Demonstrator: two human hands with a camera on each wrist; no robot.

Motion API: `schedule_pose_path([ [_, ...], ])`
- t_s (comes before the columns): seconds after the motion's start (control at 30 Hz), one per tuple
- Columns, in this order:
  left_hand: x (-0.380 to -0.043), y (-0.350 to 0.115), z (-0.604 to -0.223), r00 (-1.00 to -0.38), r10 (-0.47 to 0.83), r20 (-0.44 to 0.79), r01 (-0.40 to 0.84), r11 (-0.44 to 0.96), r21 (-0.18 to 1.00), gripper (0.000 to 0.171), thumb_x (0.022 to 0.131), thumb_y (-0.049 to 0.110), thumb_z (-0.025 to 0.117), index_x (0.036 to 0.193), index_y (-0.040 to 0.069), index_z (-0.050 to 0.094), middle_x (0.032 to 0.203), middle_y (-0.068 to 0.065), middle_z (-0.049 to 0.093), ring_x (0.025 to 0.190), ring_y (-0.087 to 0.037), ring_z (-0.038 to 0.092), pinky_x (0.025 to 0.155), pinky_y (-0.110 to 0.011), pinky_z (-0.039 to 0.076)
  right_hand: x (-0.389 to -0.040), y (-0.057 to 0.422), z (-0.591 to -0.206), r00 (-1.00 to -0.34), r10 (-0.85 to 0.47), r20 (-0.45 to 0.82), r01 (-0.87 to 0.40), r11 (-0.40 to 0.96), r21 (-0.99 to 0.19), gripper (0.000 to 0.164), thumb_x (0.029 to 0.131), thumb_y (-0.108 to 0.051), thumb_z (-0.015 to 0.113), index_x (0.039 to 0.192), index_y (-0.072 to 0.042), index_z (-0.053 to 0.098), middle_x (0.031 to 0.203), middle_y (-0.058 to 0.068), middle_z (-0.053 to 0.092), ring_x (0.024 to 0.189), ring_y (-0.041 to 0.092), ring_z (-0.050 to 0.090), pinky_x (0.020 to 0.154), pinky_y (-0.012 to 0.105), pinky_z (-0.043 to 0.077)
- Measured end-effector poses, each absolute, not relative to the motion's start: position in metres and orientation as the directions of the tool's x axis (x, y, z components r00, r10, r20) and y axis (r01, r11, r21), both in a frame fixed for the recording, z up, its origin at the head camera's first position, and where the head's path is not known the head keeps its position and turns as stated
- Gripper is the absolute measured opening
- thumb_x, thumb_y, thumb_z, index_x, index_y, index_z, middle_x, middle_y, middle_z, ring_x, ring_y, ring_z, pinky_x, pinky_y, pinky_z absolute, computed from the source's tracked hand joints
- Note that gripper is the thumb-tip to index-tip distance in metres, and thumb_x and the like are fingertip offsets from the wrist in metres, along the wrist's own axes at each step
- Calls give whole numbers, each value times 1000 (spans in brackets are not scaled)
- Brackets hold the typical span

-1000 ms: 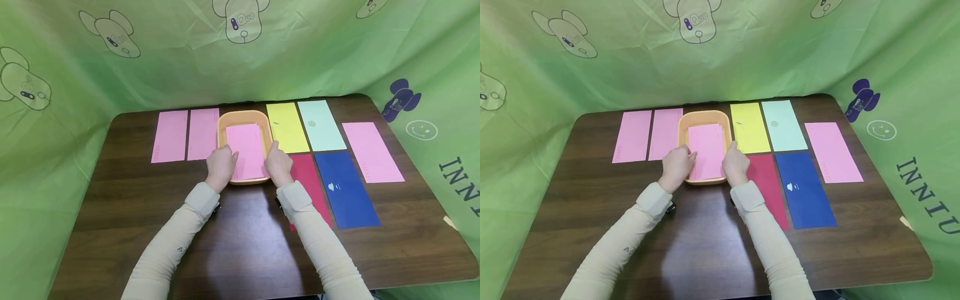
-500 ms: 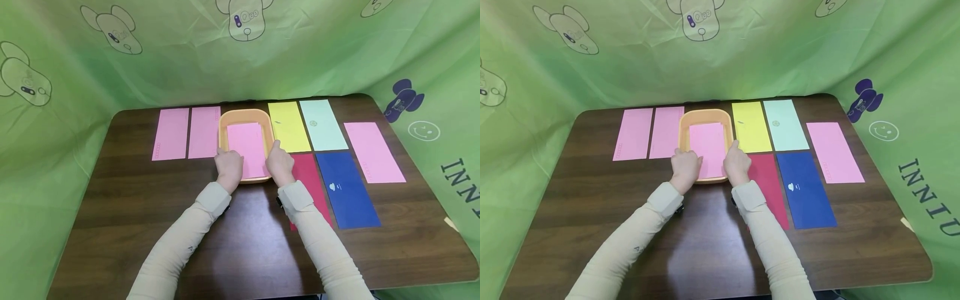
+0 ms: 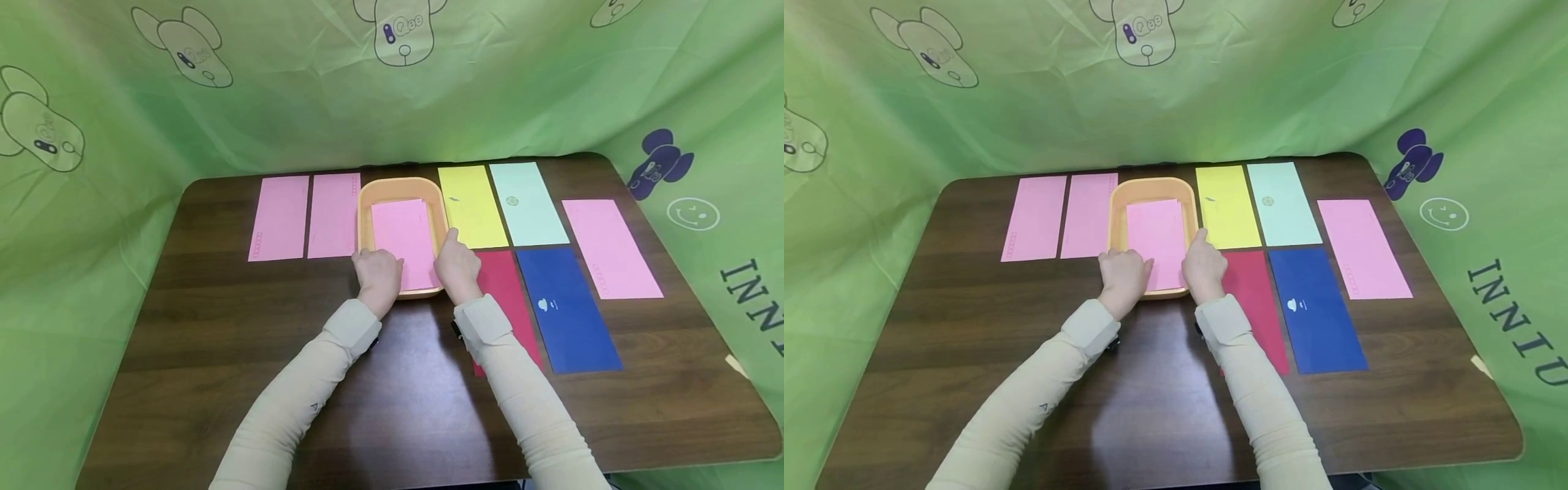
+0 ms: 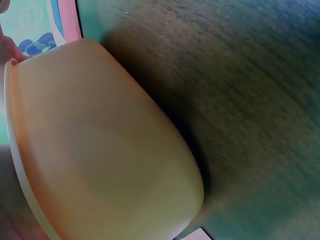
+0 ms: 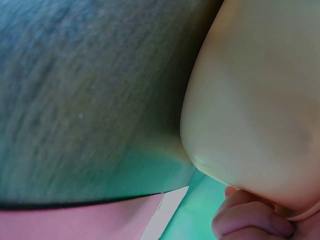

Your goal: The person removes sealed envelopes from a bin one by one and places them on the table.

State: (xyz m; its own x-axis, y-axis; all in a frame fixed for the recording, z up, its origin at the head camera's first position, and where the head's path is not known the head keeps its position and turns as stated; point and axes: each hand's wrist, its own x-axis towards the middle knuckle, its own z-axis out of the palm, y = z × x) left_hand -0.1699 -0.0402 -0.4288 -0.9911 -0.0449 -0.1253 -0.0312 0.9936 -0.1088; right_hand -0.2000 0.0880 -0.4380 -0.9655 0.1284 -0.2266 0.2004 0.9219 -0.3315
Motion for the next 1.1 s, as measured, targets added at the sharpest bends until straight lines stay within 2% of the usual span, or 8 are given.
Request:
schedule_pose_path([
  [0.4, -168, -39, -429, -991, -37, -128, -23, 994, -110, 53, 100, 47, 36, 85, 12, 73, 85, -1, 72, 95, -22, 61, 87, -36, 40, -200, 89, -439, -969, 118, -215, 187, 924, -334, 23, 93, -6, 41, 115, -2, 37, 73, 14, 56, 70, 29, 59, 58, 38, 43],
  [0.8, -168, -39, -431, -996, -44, -72, -32, 987, -155, 52, 99, 47, 40, 100, 5, 69, 94, -6, 70, 91, -19, 60, 81, -33, 42, -200, 89, -439, -967, 129, -221, 200, 920, -338, 27, 93, -7, 42, 118, -2, 37, 80, 18, 62, 76, 32, 63, 64, 42, 48],
  [1.1, -168, -40, -433, -996, -35, -81, -22, 987, -158, 52, 101, 45, 36, 101, 3, 66, 96, -7, 65, 92, -19, 59, 81, -32, 44, -200, 88, -438, -964, 132, -232, 206, 921, -332, 31, 93, -8, 43, 123, -2, 36, 81, 18, 63, 75, 31, 63, 63, 41, 48],
])
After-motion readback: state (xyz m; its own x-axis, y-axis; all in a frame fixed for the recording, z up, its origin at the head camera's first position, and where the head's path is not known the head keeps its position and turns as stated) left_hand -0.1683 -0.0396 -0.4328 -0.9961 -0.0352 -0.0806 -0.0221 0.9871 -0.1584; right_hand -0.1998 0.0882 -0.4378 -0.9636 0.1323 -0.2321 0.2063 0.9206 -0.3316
